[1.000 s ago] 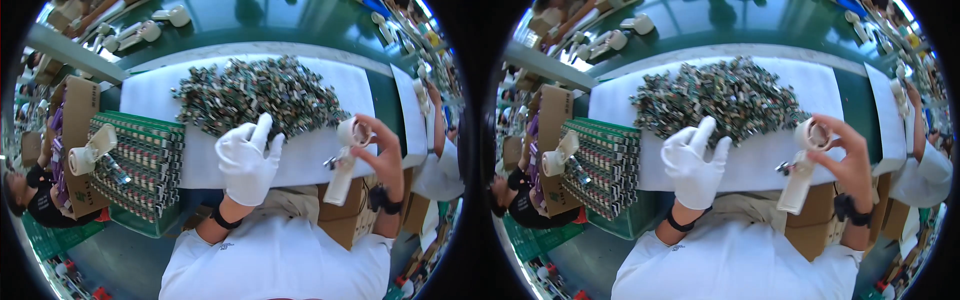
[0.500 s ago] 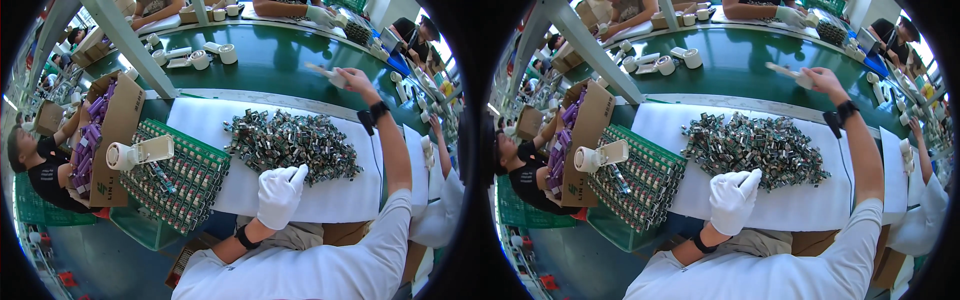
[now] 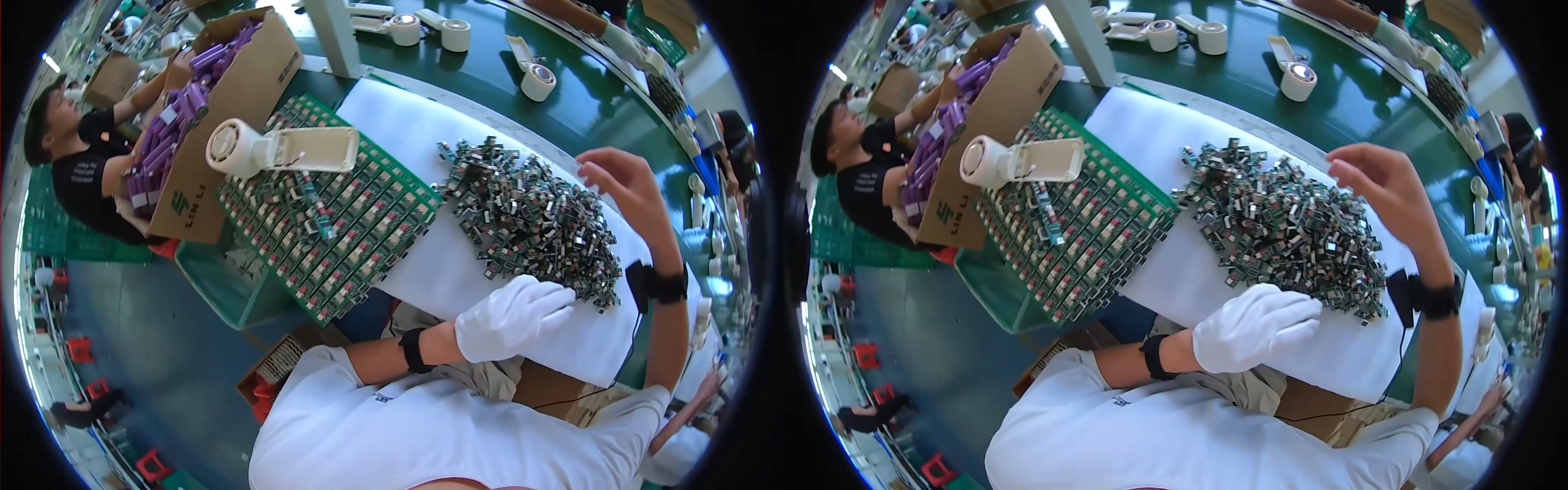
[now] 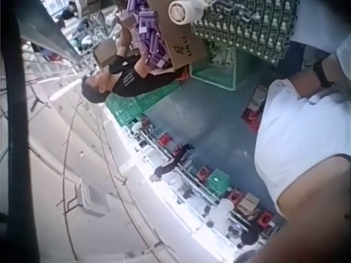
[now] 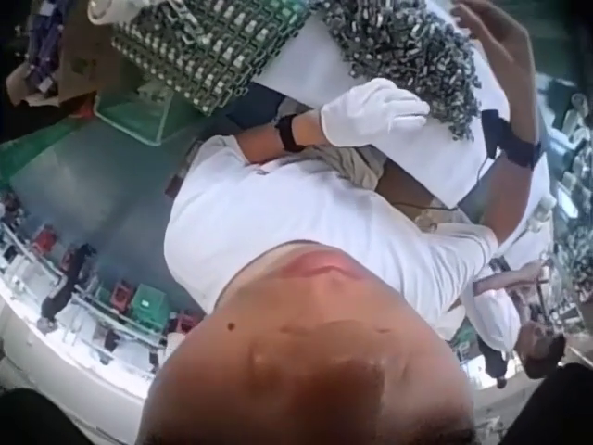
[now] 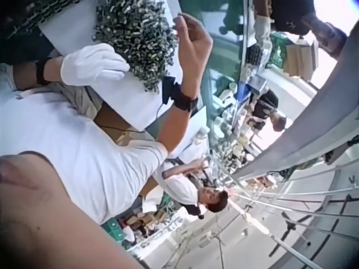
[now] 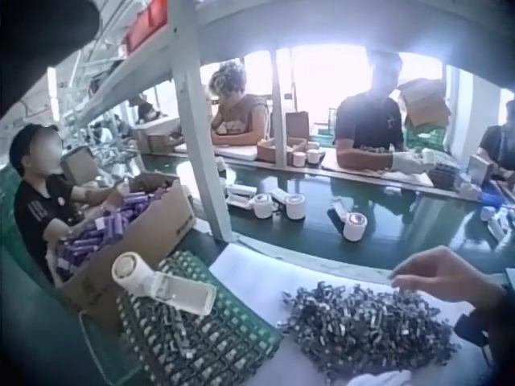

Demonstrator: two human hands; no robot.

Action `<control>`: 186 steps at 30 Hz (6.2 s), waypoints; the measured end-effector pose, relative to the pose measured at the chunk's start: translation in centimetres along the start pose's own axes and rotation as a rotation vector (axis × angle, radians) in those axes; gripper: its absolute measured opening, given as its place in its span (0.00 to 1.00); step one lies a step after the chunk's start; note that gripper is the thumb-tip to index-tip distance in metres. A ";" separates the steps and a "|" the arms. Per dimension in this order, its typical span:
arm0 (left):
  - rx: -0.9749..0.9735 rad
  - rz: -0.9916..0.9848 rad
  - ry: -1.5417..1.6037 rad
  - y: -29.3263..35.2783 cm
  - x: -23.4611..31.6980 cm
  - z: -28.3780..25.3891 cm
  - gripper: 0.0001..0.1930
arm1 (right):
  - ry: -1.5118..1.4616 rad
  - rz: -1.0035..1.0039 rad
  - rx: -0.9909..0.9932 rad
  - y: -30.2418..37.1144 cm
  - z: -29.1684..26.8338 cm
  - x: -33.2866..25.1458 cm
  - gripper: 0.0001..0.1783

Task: Manually assemble small circuit boards into plastic housings and sort them into trays at a factory workstation.

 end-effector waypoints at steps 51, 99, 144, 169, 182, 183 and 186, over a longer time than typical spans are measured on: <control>-0.666 -0.240 0.716 0.7 5.6 11.2 0.15 | 0.444 0.340 0.810 29.0 5.6 3.7 0.10; -0.549 -0.764 0.801 1.2 1.4 13.3 0.16 | 0.215 0.220 0.873 29.0 5.1 4.2 0.06; -0.253 -0.298 0.492 0.9 5.2 11.1 0.20 | -0.022 0.349 0.946 30.0 6.5 5.1 0.05; -0.403 -0.990 0.928 2.3 1.9 13.5 0.15 | -0.047 0.310 0.812 30.1 5.9 4.4 0.07; -0.372 -0.877 0.901 2.2 2.0 13.6 0.15 | 0.479 0.206 1.027 29.7 5.2 3.1 0.07; -0.372 -0.877 0.902 2.2 2.1 13.6 0.15 | 0.490 0.195 1.017 29.6 5.2 3.1 0.07; -0.402 -0.876 0.919 2.2 2.3 13.5 0.15 | 0.511 0.143 0.976 29.3 5.1 2.9 0.07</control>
Point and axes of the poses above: each hand's wrist, its own y-axis away from the middle knuckle, its own z-axis out of the palm, x = y × z, the point moved 9 cm from there along -y, towards the middle knuckle, and after that the axes turned 1 degree about x, right-handed, at the moved point
